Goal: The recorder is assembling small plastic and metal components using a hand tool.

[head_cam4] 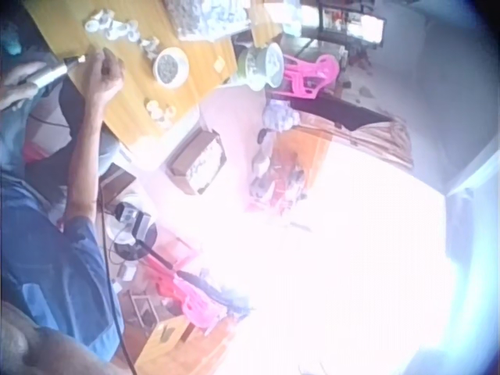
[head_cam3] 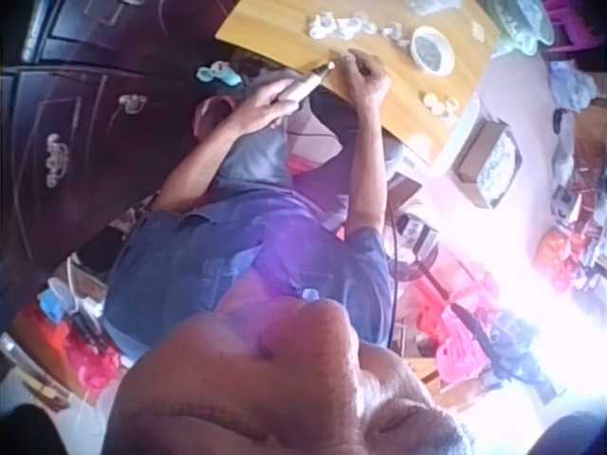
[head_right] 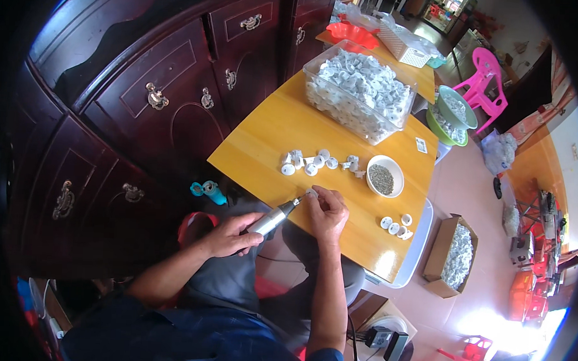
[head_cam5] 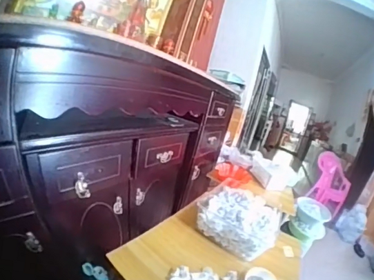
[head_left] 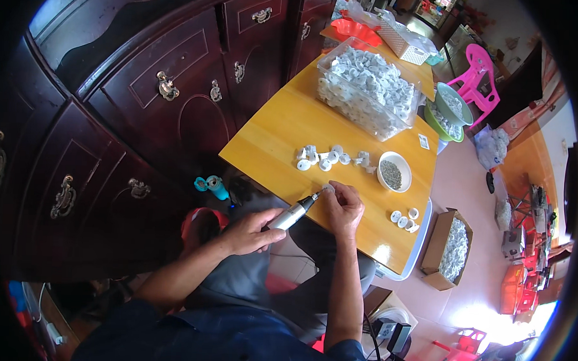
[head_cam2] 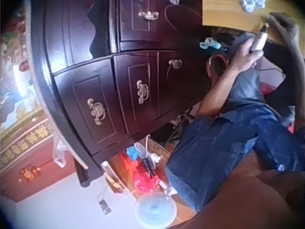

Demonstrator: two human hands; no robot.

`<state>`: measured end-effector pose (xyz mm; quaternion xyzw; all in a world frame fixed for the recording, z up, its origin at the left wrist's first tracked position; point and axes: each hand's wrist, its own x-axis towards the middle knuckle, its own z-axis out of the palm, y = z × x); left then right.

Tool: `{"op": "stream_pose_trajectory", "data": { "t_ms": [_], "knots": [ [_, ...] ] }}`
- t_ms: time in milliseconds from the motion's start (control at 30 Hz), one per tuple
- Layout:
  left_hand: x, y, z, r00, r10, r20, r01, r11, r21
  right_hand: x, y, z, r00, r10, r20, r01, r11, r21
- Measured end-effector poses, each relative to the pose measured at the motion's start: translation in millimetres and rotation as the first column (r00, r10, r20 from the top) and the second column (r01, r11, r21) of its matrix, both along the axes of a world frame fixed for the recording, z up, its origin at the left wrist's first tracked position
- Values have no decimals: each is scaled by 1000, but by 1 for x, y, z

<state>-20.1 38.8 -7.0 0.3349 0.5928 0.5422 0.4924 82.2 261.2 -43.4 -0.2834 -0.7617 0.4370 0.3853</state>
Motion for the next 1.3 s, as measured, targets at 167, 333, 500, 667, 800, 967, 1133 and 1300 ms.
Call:
{"op": "stream_pose_trajectory", "data": {
  "t_ms": [167, 333, 500, 667, 800, 967, 1133, 1300],
  "knots": [
    [0, 0, -5, 1000, -2, 10, 2, 1000, 8, -1, 0, -1, 1000, 0, -7, 0, 1000, 13],
    [1, 2, 0, 1000, -3, 15, 3, 1000, -3, -1, 0, -2, 1000, -8, -21, 8, 1000, 21],
    [1, 2, -2, 1000, -9, 19, 9, 1000, 5, 0, 1, -3, 1000, -5, -20, 6, 1000, 19],
    [1, 2, -2, 1000, -5, 21, 5, 1000, -7, 1, 1, -3, 1000, 7, 11, -7, 1000, 23],
    [1, 2, 0, 1000, -3, 30, 4, 1000, -11, 2, 0, 0, 1000, 5, 25, -6, 999, 37],
    [1, 3, -1, 999, 7, 53, -6, 1000, -25, 1, -1, 0, 1000, 21, -6, -21, 999, 34],
    [1, 6, 0, 997, 1, 73, 3, 998, -55, 1, -1, 1, 999, 28, -17, -26, 998, 63],
    [1, 8, -1, 994, -6, 105, 10, 999, -45, 2, 2, -2, 1000, 18, -21, -15, 991, 133]
  ]
}}
